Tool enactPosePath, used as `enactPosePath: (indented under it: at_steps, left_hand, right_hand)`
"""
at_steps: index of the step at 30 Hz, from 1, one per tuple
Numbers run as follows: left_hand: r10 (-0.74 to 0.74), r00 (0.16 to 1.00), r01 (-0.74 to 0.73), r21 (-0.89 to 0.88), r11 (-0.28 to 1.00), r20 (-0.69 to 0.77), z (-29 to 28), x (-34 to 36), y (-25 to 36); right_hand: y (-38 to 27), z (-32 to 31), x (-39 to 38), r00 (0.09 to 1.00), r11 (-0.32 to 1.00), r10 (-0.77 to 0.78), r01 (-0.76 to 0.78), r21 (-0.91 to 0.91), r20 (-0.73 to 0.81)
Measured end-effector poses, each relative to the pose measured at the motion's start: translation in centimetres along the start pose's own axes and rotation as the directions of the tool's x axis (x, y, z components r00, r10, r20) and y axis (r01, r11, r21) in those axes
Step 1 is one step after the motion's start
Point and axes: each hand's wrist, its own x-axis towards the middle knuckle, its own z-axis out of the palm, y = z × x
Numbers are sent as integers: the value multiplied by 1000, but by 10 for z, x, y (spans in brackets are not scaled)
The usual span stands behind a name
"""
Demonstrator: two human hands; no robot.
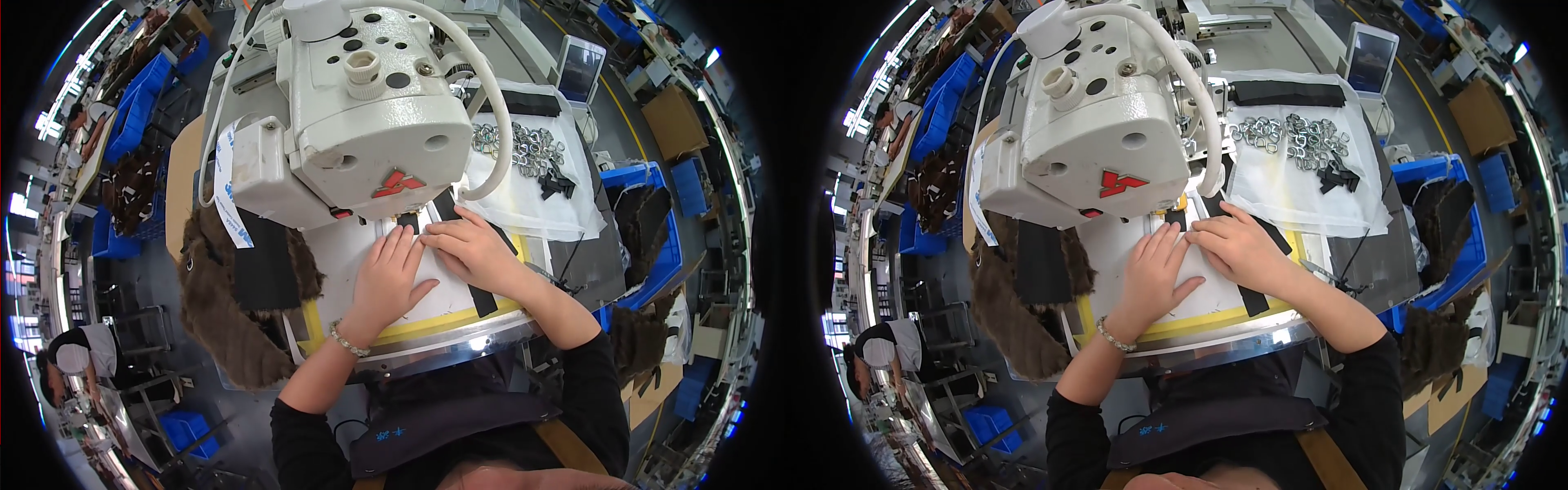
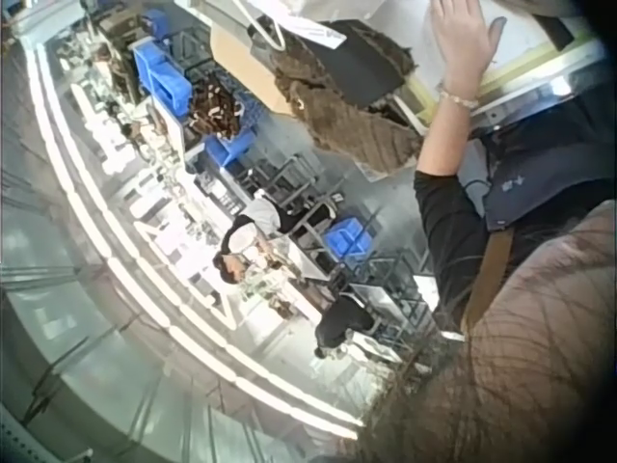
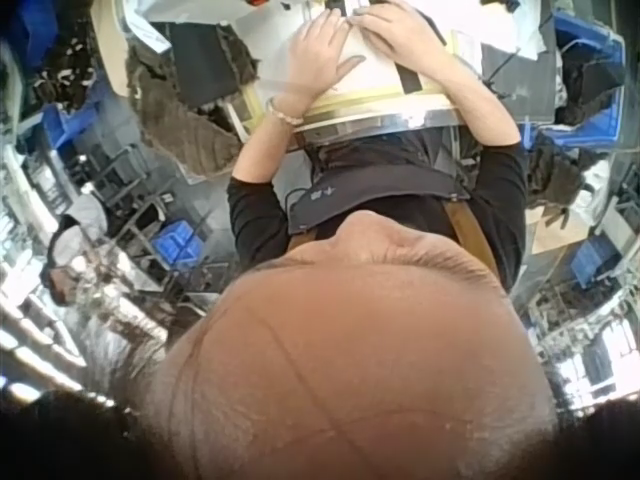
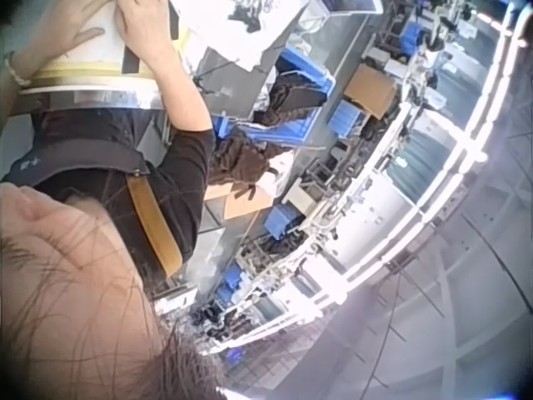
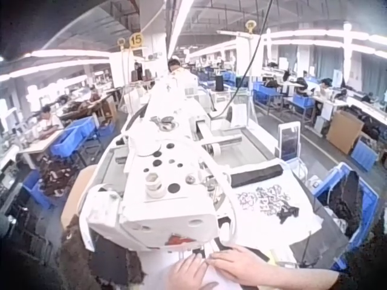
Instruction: Sewing faux fur strips and attaching metal d-rings using an industrial sewing machine.
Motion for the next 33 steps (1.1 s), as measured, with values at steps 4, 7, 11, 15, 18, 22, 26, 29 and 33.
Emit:
enactPosePath:
  at_steps: [4, 7, 11, 15, 18, 22, 26, 29, 33]
  left_hand:
    - [-13, 999, 13, 3, 1000, 34, -1, -2, 3]
    - [-23, 999, 23, -5, 1000, 40, 0, 0, 3]
    - [-32, 999, 33, -19, 999, 32, 0, 5, 1]
    - [-45, 999, 46, -37, 998, 16, 3, 5, -1]
    - [-57, 998, 58, -57, 997, 21, 5, 4, -3]
    - [-66, 998, 66, -58, 996, 14, 3, 5, -2]
    - [-70, 997, 70, -50, 996, 13, 4, 5, -3]
    - [-73, 997, 74, -48, 996, 20, 5, 4, -4]
    - [-75, 997, 76, -45, 996, 23, 5, 3, -3]
  right_hand:
    - [-1, -1, -1, 1000, 1000, 7, -7, 0, -13]
    - [1, 0, 0, 999, 996, -32, 30, -81, -35]
    - [2, 2, -2, 999, 992, -6, -1, -130, -53]
    - [-2, 1, -2, 997, 992, 9, -18, -129, -70]
    - [-1, 2, 0, 998, 993, 18, -24, -113, -57]
    - [-3, -2, 2, 999, 994, 14, -19, -108, -50]
    - [-2, -3, 3, 999, 994, 21, -26, -102, -47]
    - [-3, -2, 3, 999, 995, 22, -26, -101, -42]
    - [-4, -3, 2, 999, 994, 19, -24, -108, -39]
